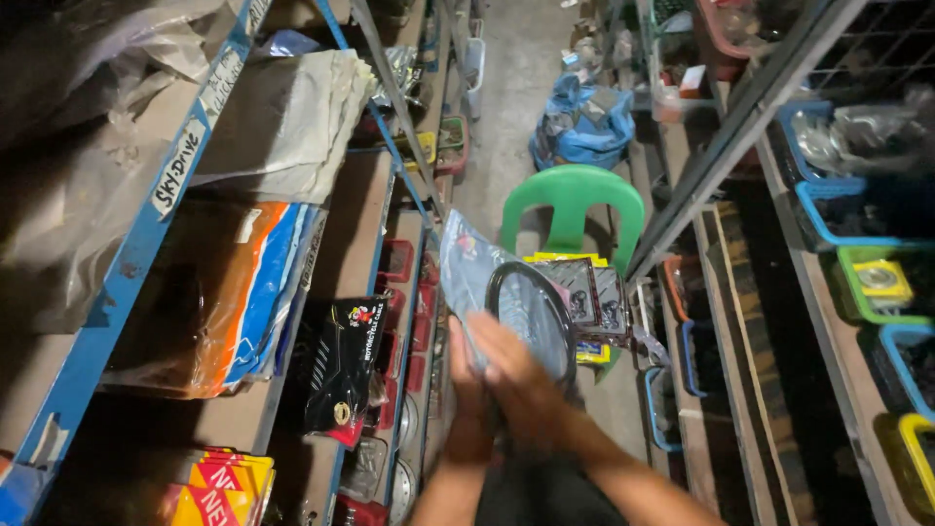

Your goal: Wiping dust off packaged motorcycle parts on storage shelves using a cloth.

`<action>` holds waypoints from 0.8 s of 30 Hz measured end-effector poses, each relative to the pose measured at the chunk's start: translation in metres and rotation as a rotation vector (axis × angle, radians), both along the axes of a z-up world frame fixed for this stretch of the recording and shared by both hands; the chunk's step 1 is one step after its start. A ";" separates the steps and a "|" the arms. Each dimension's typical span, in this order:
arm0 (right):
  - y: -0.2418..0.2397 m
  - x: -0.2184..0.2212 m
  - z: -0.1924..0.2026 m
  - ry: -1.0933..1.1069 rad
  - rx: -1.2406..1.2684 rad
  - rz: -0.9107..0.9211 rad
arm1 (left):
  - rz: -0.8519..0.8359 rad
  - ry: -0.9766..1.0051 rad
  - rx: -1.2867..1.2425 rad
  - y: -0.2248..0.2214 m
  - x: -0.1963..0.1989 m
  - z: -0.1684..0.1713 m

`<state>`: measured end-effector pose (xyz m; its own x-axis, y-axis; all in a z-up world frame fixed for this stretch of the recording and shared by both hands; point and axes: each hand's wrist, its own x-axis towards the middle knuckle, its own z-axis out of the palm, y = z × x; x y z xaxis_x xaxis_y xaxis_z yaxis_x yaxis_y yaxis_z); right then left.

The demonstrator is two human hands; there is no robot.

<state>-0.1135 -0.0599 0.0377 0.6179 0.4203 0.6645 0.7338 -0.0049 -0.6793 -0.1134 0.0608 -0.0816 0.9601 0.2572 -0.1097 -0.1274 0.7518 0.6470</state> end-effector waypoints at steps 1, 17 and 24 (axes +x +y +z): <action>0.000 -0.016 0.007 0.122 -0.017 0.033 | 0.085 -0.159 0.459 0.000 -0.016 -0.007; -0.008 -0.001 -0.003 0.030 -0.136 0.009 | 0.355 -0.385 0.062 -0.016 0.013 -0.129; -0.036 0.086 -0.067 0.526 0.162 -0.082 | 0.122 0.255 -0.319 -0.039 0.062 -0.016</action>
<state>-0.0276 -0.0963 -0.0292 0.9102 0.2750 0.3096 0.2972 0.0869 -0.9509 -0.0509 0.0213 -0.0978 0.8568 0.2815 -0.4321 -0.0935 0.9088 0.4066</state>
